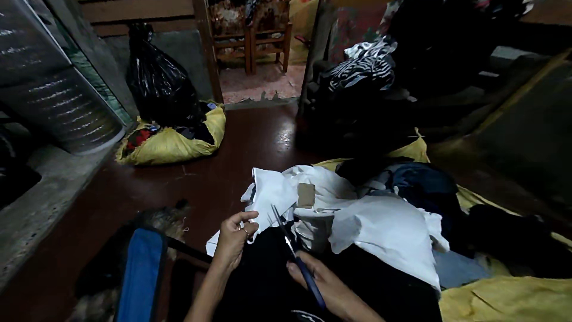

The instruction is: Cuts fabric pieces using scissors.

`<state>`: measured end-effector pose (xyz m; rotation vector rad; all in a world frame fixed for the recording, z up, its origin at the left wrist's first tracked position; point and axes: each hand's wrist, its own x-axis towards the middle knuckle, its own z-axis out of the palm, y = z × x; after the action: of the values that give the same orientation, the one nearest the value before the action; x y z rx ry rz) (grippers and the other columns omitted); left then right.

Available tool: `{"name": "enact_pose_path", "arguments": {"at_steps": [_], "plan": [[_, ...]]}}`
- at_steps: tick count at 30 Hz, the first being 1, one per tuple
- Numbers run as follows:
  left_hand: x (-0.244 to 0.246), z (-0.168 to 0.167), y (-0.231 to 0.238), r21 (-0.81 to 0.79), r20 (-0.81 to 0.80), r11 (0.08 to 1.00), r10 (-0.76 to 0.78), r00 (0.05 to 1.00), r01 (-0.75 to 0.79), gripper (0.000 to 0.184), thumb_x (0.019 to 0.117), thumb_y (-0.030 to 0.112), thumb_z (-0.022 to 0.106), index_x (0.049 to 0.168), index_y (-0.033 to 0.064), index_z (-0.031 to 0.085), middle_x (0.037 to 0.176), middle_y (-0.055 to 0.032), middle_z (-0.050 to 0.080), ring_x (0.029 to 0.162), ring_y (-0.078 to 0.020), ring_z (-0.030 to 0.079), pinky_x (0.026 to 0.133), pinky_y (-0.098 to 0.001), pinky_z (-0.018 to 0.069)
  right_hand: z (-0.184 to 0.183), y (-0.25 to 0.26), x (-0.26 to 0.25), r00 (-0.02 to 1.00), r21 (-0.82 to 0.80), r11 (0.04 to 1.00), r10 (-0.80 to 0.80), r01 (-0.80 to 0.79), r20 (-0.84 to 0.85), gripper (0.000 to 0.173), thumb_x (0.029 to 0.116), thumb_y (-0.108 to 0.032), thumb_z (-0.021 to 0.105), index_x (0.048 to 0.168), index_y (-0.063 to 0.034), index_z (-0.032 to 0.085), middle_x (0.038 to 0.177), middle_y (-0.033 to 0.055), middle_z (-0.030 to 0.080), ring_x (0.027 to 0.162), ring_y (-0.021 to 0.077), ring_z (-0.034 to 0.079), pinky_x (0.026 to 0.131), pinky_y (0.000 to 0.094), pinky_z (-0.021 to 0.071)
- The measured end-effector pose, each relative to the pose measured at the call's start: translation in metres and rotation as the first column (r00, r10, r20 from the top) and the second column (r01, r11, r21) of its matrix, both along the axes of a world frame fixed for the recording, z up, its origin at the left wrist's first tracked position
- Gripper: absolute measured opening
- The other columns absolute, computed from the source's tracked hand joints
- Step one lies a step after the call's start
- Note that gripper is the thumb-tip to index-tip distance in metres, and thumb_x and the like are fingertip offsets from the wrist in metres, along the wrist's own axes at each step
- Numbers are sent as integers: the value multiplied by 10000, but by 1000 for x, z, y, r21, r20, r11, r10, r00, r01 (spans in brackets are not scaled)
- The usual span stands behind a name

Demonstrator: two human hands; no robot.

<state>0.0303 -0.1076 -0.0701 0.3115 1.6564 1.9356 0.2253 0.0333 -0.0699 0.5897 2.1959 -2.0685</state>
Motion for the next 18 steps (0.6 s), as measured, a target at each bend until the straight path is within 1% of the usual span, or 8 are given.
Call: {"name": "enact_pose_path", "arguments": {"at_steps": [2,3,5,8,11,13,16,18], "plan": [[-1,-3,1,12,11,1000,13,1000,-13,289,835,-51,706,1122,-23,721,935,-131,669,680,-151,608,615,-281,539,-1,-3,2,990,-90,990,120,-113,75,519,966,-607,591,1138,-117,586,855,-13,618,752,105,626,702,305,550],[-1,-4,0,23,24,1000,16,1000,-16,301,833,-57,700,1132,-27,716,959,-144,674,707,-167,623,645,-300,558,-2,-4,2,983,-123,983,150,-137,102,542,966,-625,576,1154,-117,580,867,-2,627,771,122,640,723,322,560],[-3,-3,-2,48,53,999,11,999,-13,327,836,-84,680,1160,-41,699,994,-156,669,750,-195,648,715,-345,598,-1,-4,3,974,-163,975,178,-154,142,552,969,-629,560,1175,-117,564,869,0,622,780,127,640,734,322,559],[-6,-3,-7,76,58,997,-16,998,11,373,830,-117,650,1196,-58,680,1002,-154,678,740,-190,659,734,-353,613,6,-4,12,964,-215,962,204,-166,170,539,981,-616,550,1169,-111,563,855,-8,616,767,110,621,728,304,541],[-7,-4,-10,89,67,995,-39,997,33,382,842,-119,643,1220,-68,665,997,-158,678,742,-190,661,739,-346,611,9,-4,17,959,-207,965,205,-164,195,525,993,-607,535,1166,-113,571,846,-17,612,753,96,606,709,288,525],[-6,-6,-10,93,81,995,-42,996,34,392,840,-123,649,1227,-68,666,998,-167,687,752,-194,669,743,-348,610,9,-4,16,954,-208,965,205,-160,216,528,991,-616,534,1162,-119,584,839,-19,610,738,92,597,690,282,517],[-5,-7,-10,79,90,996,-54,995,47,416,830,-123,663,1242,-62,664,997,-158,687,773,-194,669,755,-352,607,8,-6,8,944,-206,962,228,-181,237,525,989,-624,536,1142,-125,589,815,-17,598,708,94,585,661,278,508],[-5,-8,-11,76,92,996,-49,995,42,438,815,-121,673,1248,-59,663,973,-154,683,755,-193,658,750,-354,605,8,-7,1,937,-201,959,249,-202,245,531,981,-639,542,1126,-130,584,807,-14,596,700,100,587,655,282,509]]}}
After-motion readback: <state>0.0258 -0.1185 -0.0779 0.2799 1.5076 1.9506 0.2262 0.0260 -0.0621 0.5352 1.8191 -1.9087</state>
